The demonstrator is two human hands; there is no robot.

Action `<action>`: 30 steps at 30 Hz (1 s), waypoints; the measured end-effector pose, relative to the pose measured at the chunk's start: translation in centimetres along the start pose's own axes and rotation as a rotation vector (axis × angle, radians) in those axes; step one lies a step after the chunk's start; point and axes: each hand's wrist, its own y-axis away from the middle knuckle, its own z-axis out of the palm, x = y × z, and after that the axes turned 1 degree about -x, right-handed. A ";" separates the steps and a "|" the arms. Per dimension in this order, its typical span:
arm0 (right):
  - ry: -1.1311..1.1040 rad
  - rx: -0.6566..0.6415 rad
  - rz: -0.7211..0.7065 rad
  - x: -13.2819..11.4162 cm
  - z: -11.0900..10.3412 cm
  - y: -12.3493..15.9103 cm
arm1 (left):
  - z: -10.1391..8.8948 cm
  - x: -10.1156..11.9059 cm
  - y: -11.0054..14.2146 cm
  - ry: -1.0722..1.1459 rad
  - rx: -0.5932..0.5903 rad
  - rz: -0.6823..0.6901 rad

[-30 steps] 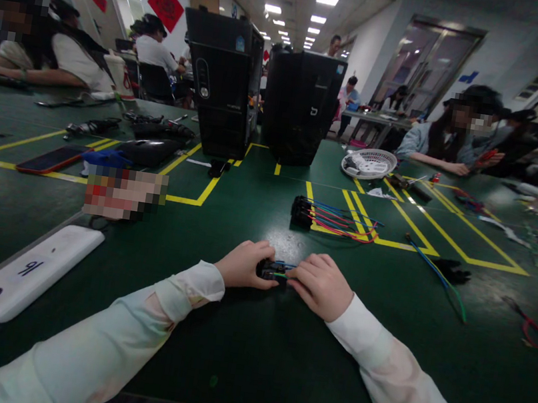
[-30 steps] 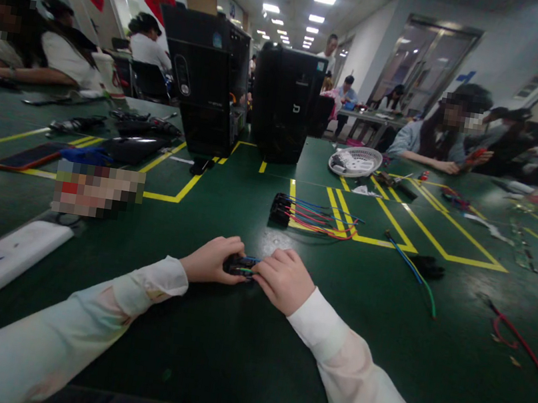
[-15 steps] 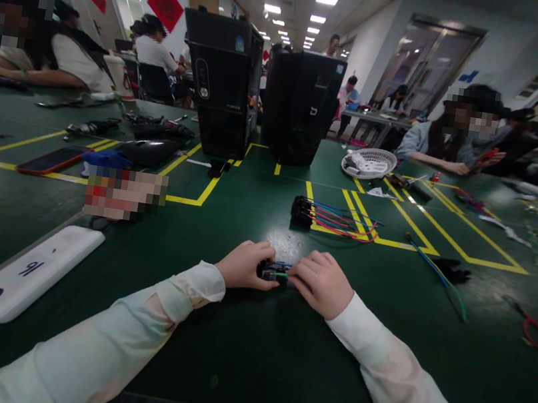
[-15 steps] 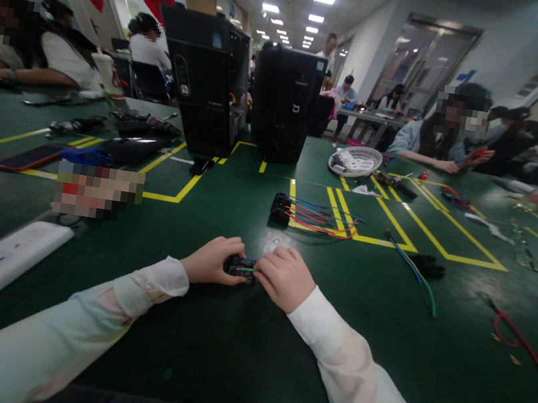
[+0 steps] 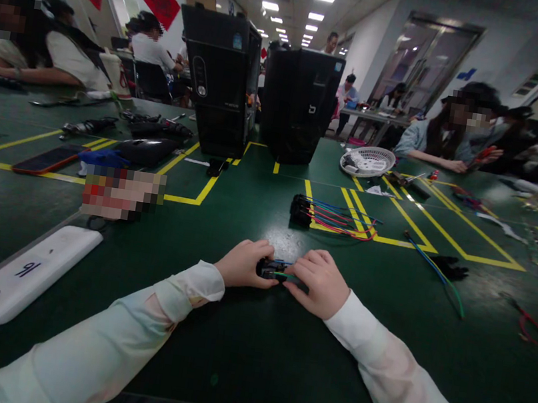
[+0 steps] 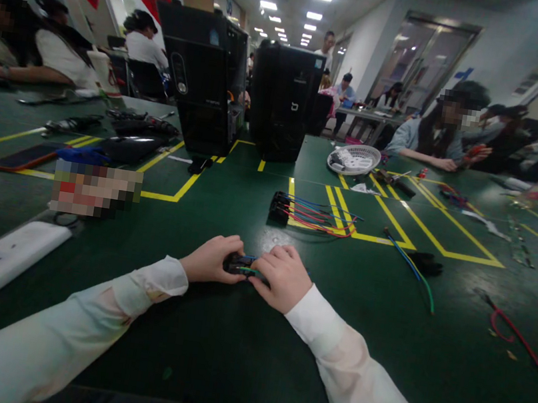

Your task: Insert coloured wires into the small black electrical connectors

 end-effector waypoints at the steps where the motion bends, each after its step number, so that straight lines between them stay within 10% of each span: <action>1: 0.025 0.004 0.008 0.0 0.0 0.0 | 0.0 0.0 0.0 0.001 0.001 0.001; 30: 0.167 0.096 0.002 0.1 -0.2 0.2 | 0.0 -0.1 -0.1 0.011 0.005 0.005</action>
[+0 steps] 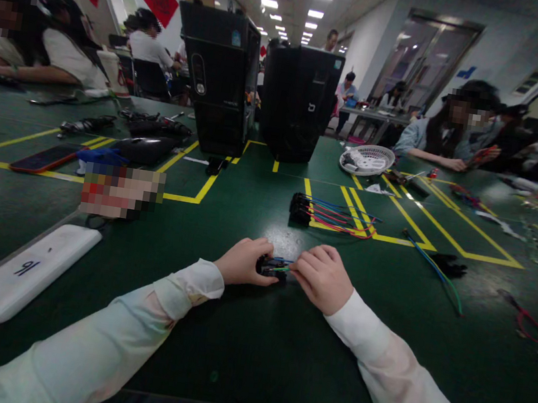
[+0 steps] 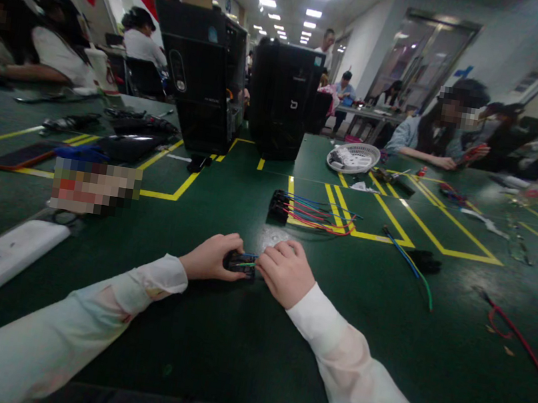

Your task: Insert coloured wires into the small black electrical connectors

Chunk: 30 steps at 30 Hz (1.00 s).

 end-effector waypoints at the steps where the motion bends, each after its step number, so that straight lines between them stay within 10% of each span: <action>1: 0.008 0.026 0.011 -0.1 -0.1 0.0 | 0.0 0.0 0.0 0.001 0.003 -0.001; 30: -0.069 -0.072 -0.011 0.5 -0.2 0.1 | -0.1 0.0 0.0 -0.012 -0.005 0.012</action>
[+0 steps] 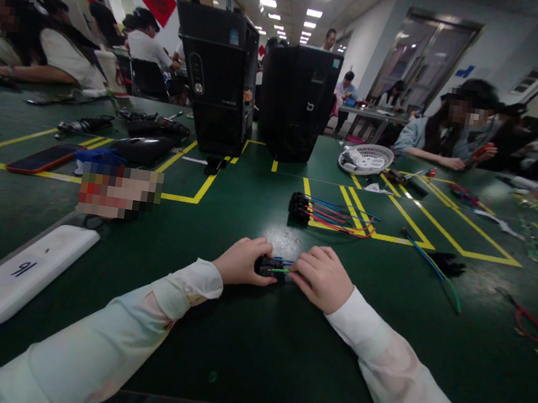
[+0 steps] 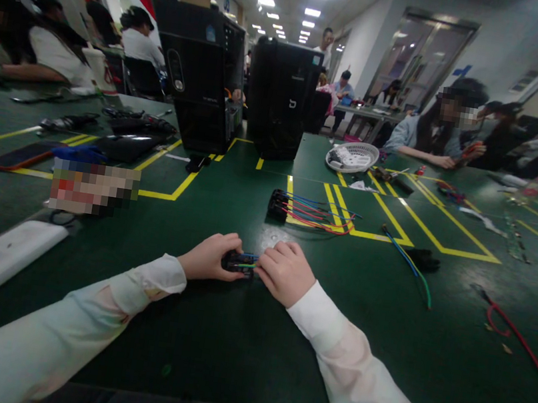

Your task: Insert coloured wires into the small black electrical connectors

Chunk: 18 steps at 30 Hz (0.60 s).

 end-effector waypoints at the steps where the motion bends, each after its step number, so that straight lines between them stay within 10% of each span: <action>1: 0.025 0.014 0.029 0.0 -0.1 0.0 | 0.0 0.0 0.0 -0.001 -0.001 0.000; 18: -0.043 0.066 0.152 -0.4 -0.1 -0.1 | -0.1 0.1 0.2 -0.054 -0.002 0.037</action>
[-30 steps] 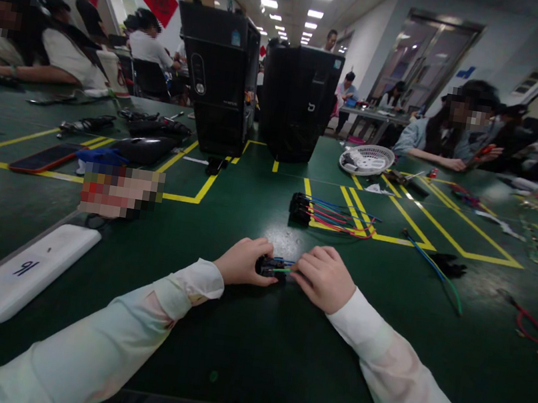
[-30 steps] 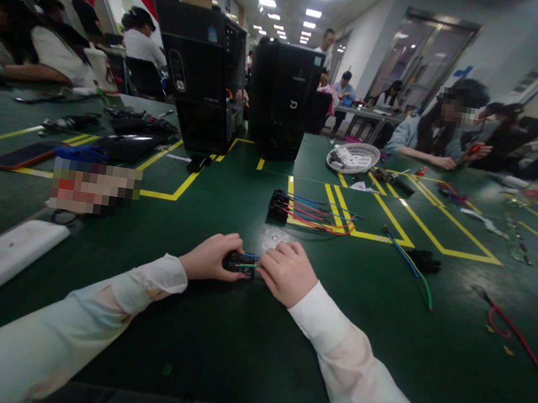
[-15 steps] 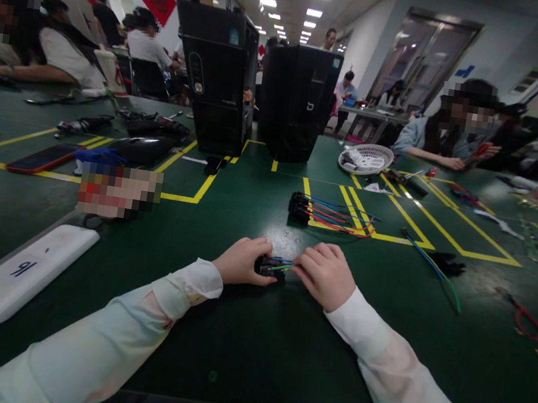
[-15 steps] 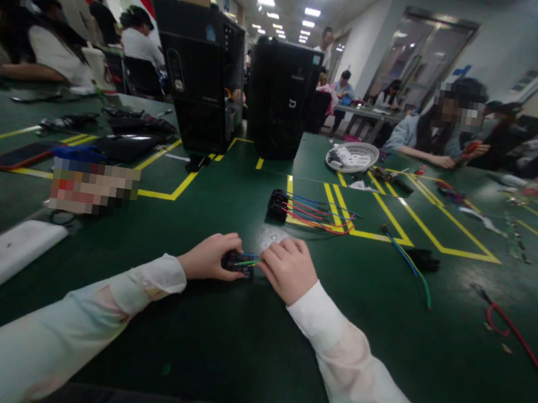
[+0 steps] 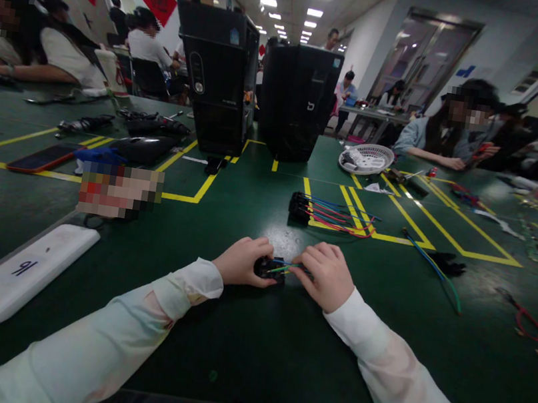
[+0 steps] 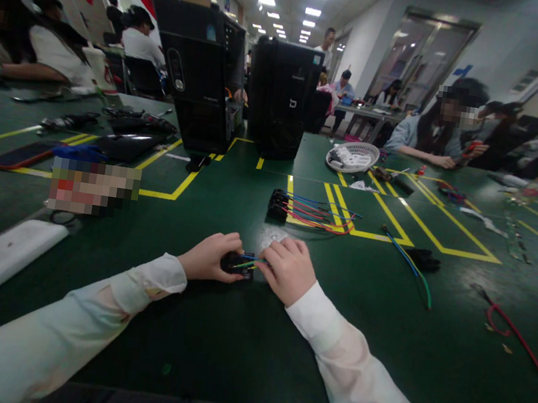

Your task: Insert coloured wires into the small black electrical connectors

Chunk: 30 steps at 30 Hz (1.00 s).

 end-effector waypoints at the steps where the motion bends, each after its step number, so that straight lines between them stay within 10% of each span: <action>1: 0.003 0.013 0.026 0.0 0.0 0.0 | 0.0 0.0 0.0 -0.001 -0.001 0.001; 9: -0.148 -0.125 -0.174 0.0 0.1 0.2 | 0.1 -0.1 0.0 0.019 -0.003 0.000; 30: 0.013 0.036 -0.115 -0.1 0.0 0.2 | 0.0 0.1 0.0 0.009 0.008 0.002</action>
